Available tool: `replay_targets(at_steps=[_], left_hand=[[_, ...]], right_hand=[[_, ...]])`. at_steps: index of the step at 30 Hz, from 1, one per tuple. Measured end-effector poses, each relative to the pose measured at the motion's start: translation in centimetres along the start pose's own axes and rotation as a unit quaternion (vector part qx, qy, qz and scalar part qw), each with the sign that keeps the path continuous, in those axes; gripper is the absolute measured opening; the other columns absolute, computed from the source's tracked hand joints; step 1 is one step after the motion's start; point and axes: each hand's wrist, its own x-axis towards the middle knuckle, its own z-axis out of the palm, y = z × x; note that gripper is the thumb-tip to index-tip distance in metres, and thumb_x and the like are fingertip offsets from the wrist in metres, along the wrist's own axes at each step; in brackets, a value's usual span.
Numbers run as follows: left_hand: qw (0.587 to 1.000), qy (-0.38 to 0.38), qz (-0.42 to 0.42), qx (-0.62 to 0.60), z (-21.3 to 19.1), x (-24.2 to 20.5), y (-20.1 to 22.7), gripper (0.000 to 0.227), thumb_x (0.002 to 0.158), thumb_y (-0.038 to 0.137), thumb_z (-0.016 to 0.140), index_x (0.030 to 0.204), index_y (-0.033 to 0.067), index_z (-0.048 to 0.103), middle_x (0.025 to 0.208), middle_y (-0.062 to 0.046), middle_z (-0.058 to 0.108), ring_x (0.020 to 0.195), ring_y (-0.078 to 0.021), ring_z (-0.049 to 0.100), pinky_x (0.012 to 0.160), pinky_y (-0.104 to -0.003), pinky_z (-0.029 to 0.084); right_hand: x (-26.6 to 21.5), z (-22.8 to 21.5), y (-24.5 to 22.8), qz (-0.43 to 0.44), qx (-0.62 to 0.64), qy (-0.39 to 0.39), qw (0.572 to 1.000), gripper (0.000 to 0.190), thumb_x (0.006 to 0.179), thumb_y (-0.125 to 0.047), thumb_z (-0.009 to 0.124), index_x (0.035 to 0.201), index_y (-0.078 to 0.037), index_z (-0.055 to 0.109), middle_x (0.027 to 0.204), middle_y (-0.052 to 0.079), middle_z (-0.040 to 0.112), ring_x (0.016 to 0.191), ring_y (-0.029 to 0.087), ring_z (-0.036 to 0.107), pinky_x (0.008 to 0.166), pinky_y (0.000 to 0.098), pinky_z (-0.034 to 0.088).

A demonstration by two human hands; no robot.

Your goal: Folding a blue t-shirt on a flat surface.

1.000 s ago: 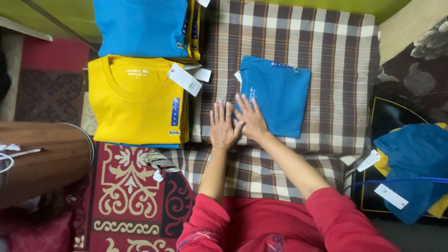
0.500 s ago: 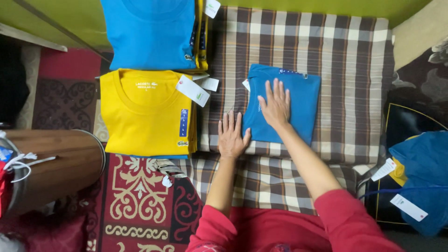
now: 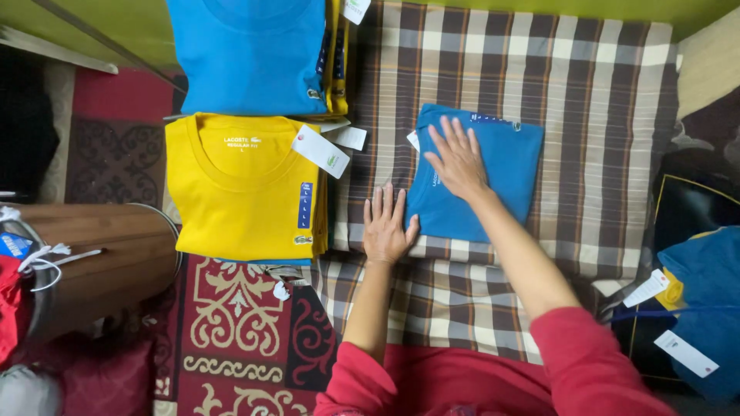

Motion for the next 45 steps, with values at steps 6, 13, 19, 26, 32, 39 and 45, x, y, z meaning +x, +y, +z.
replay_targets(at_steps=[6,13,19,26,32,39,45], left_hand=[[1.000,-0.015,-0.003,-0.002,0.2,-0.2,-0.1,0.064,0.094,0.057,0.048,0.147,0.0228,0.056,0.157,-0.012,0.048,0.148,-0.0320,0.042,0.121,-0.054,0.028],[1.000,-0.017,0.003,-0.002,0.5,-0.3,-0.1,0.064,0.094,0.058,0.048,0.148,0.0238,0.056,0.157,-0.012,0.049,0.148,-0.0323,0.042,0.121,-0.054,0.028],[1.000,-0.015,-0.002,0.000,0.4,0.1,-0.1,0.063,0.094,0.058,0.047,0.147,0.0247,0.055,0.159,-0.010,0.047,0.148,-0.0312,0.041,0.121,-0.053,0.028],[1.000,-0.014,-0.003,0.002,0.6,-0.2,-0.1,0.062,0.094,0.057,0.048,0.147,0.0250,0.055,0.159,-0.009,0.046,0.148,-0.0306,0.041,0.121,-0.053,0.028],[1.000,-0.003,0.001,0.002,0.3,-0.2,-0.1,0.061,0.094,0.054,0.048,0.146,0.0235,0.057,0.157,-0.011,0.049,0.146,-0.0314,0.044,0.120,-0.053,0.030],[1.000,-0.003,-0.001,0.004,0.0,0.1,0.0,0.061,0.094,0.053,0.047,0.147,0.0236,0.056,0.156,-0.011,0.050,0.145,-0.0310,0.045,0.120,-0.053,0.031],[1.000,-0.012,-0.003,0.004,0.1,0.0,0.0,0.061,0.095,0.054,0.046,0.147,0.0235,0.056,0.158,-0.010,0.048,0.146,-0.0305,0.044,0.120,-0.053,0.030]], right_hand=[[-8.4,0.1,5.5,0.025,-0.086,0.183,0.979,0.065,0.106,-0.043,0.055,0.161,-0.012,0.042,0.162,0.027,0.040,0.148,0.043,0.039,0.118,0.0620,0.024],[-4.7,-2.4,8.3,0.218,-0.014,0.111,0.969,0.076,0.111,-0.056,0.036,0.164,-0.002,0.028,0.170,0.022,0.021,0.157,0.037,0.018,0.125,0.0580,0.017],[-4.8,-1.8,8.7,0.211,-0.014,0.126,0.969,0.077,0.111,-0.055,0.037,0.165,-0.001,0.026,0.170,0.023,0.019,0.158,0.037,0.016,0.125,0.0583,0.015],[-6.0,-0.4,7.0,0.129,-0.080,0.218,0.964,0.062,0.111,-0.042,0.050,0.161,-0.007,0.040,0.165,0.025,0.032,0.152,0.040,0.030,0.120,0.0608,0.018],[0.2,1.1,2.7,0.017,0.022,0.049,0.998,0.069,0.111,-0.057,0.032,0.167,-0.018,0.024,0.173,0.012,0.012,0.159,0.031,0.007,0.126,0.0554,0.000],[4.4,1.3,-0.1,-0.021,-0.019,0.029,0.999,0.072,0.109,-0.055,0.036,0.167,-0.013,0.023,0.173,0.011,0.019,0.159,0.033,0.013,0.127,0.0567,0.005],[0.1,1.0,1.0,-0.024,0.011,0.033,0.999,0.067,0.111,-0.056,0.029,0.166,-0.017,0.028,0.173,0.010,0.017,0.159,0.031,0.012,0.126,0.0544,0.003]])
